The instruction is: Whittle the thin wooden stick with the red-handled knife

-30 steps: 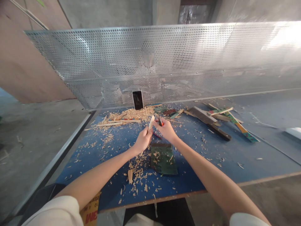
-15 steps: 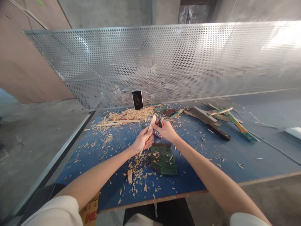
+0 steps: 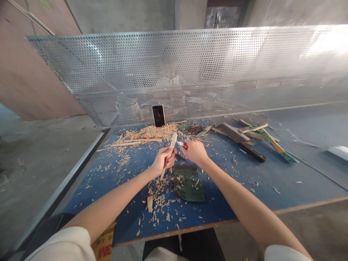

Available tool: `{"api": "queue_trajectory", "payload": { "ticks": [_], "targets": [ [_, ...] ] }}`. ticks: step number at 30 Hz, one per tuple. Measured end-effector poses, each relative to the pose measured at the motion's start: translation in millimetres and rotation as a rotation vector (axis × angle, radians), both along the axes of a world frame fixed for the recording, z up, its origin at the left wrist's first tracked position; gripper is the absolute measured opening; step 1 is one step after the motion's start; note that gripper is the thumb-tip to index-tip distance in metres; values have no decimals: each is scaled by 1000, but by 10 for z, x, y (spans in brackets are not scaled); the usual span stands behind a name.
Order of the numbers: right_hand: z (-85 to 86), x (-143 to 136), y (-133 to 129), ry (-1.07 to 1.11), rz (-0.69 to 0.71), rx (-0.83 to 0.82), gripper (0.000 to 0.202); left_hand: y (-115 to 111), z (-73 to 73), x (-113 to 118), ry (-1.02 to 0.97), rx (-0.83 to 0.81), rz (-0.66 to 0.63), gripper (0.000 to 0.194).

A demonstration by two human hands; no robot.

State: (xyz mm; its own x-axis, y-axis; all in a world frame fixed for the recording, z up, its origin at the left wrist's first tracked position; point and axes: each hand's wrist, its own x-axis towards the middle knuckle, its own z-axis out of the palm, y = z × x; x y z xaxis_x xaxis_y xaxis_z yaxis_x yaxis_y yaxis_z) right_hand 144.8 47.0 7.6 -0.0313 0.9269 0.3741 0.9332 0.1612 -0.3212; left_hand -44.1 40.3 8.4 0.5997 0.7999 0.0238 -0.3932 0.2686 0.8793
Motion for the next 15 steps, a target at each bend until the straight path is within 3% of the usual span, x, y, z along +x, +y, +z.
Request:
{"api": "queue_trajectory", "payload": {
  "ticks": [6,15],
  "targets": [
    [70,-125,-49,-233,-52,-134,30,-26,36,5,47,-26,-4,27],
    [92,-193,-41,-267,-146,-215,28,-99,70,73,123,-129,38,30]
  ]
}}
